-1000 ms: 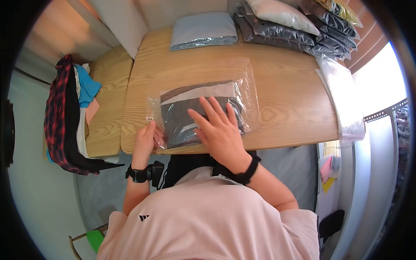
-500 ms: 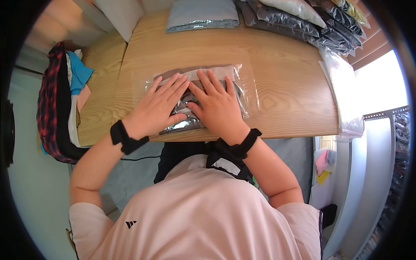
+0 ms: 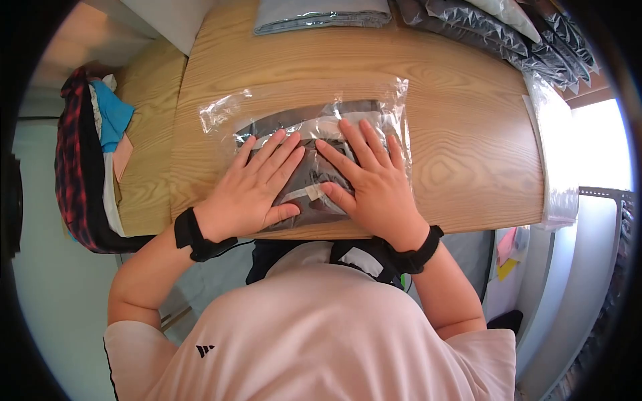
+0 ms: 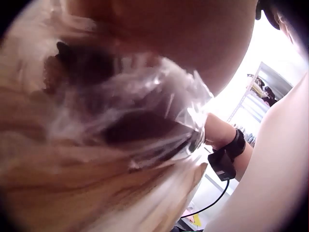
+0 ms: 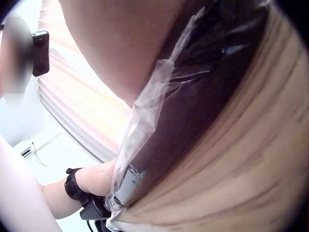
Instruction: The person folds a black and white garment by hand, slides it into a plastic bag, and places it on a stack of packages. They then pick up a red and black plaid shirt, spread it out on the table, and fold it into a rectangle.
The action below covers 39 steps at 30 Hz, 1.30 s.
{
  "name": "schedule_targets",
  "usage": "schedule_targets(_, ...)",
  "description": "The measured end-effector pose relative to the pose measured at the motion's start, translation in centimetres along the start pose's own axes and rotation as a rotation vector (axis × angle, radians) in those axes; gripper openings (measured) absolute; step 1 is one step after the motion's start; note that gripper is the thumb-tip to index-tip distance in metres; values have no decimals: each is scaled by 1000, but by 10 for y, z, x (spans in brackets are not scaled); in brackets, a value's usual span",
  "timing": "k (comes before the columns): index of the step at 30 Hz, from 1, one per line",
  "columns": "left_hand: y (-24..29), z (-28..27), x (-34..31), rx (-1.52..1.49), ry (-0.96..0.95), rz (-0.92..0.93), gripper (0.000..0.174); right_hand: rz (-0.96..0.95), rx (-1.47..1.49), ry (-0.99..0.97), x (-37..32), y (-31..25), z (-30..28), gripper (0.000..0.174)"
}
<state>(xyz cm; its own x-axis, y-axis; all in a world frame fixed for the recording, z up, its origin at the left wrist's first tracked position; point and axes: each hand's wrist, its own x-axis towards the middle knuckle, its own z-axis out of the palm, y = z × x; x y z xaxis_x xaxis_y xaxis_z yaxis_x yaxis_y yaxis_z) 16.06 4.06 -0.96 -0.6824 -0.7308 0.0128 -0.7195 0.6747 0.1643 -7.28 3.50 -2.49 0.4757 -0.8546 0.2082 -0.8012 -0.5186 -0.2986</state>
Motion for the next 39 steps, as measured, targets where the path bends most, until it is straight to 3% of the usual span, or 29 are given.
schedule_targets(14, -4, 5, 0, -8, 3, -9, 80, -24, 0, -1, 2, 0, -1, 49)
schedule_targets(20, -4, 3, -6, -11, 96, 19, 79, 48, -248, 96, -1, -24, -4, 48)
schedule_targets(22, 4, -11, -10, 112, 94, 27, 80, 48, -271, 89, -3, -40, -3, 47)
schedule_targets(26, 0, -6, -14, 79, 70, 38, 83, -62, -106, 110, 3, -48, 13, 44)
schedule_targets(39, -12, 8, -12, -85, -4, 2, 87, -33, 1, -4, 15, -41, 14, 49)
